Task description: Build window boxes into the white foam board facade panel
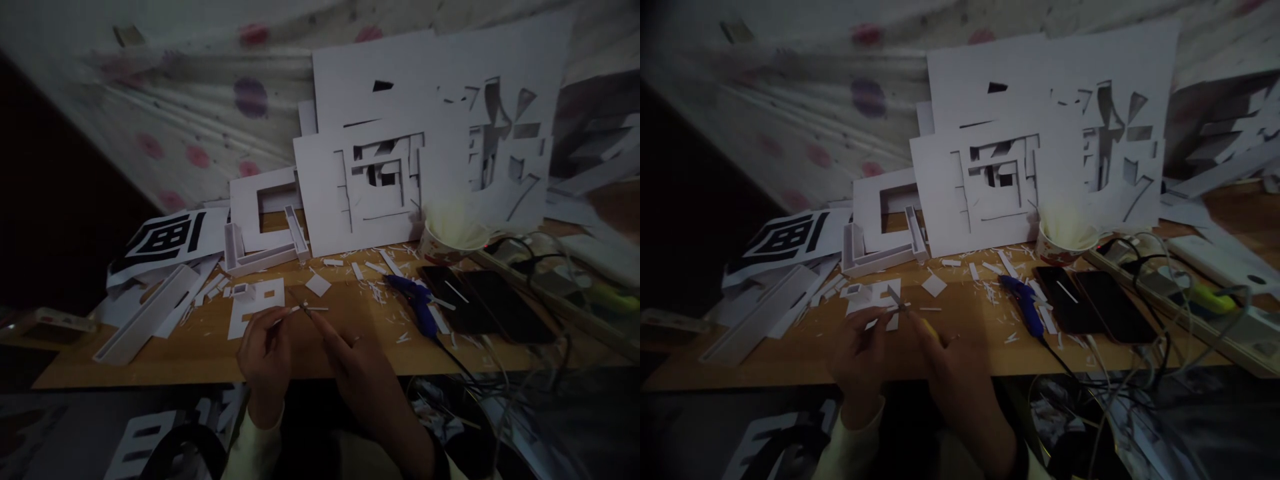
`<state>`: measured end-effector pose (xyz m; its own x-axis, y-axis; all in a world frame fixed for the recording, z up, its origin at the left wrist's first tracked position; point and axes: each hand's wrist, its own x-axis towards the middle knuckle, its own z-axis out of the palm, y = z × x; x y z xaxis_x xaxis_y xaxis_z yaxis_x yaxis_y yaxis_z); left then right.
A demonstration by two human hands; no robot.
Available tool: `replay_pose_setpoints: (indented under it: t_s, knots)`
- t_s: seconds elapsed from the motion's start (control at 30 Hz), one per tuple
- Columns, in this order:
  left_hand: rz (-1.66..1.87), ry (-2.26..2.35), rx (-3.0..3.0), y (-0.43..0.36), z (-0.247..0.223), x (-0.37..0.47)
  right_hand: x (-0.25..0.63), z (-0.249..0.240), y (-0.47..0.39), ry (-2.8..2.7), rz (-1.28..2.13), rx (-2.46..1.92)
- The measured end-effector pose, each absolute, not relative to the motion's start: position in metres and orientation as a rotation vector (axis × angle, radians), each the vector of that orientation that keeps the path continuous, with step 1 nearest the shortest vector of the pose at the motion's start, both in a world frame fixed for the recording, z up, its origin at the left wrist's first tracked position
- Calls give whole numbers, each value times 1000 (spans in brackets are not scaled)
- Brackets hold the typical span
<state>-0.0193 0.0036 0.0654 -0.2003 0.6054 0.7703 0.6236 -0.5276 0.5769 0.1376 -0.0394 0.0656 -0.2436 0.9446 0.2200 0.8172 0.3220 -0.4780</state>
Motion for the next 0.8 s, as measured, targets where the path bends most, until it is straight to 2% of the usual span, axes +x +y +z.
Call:
replay_pose_setpoints:
  t_s: [0.17,0.27,0.47,0.8]
  knots:
    - [-2055,-1616,-1800,-1,65,-24,148,47,-33,-2061,434,-1650]
    - [-2185,-1735,-1720,1,66,-24,148,55,-35,-1965,430,-1660]
    - [-2124,-1742,-1823,-1,66,-19,134,80,-49,-2096,272,-1450]
    - [-2070,-1646,-1760,-5,61,-19,131,71,-50,-2144,79,-1468]
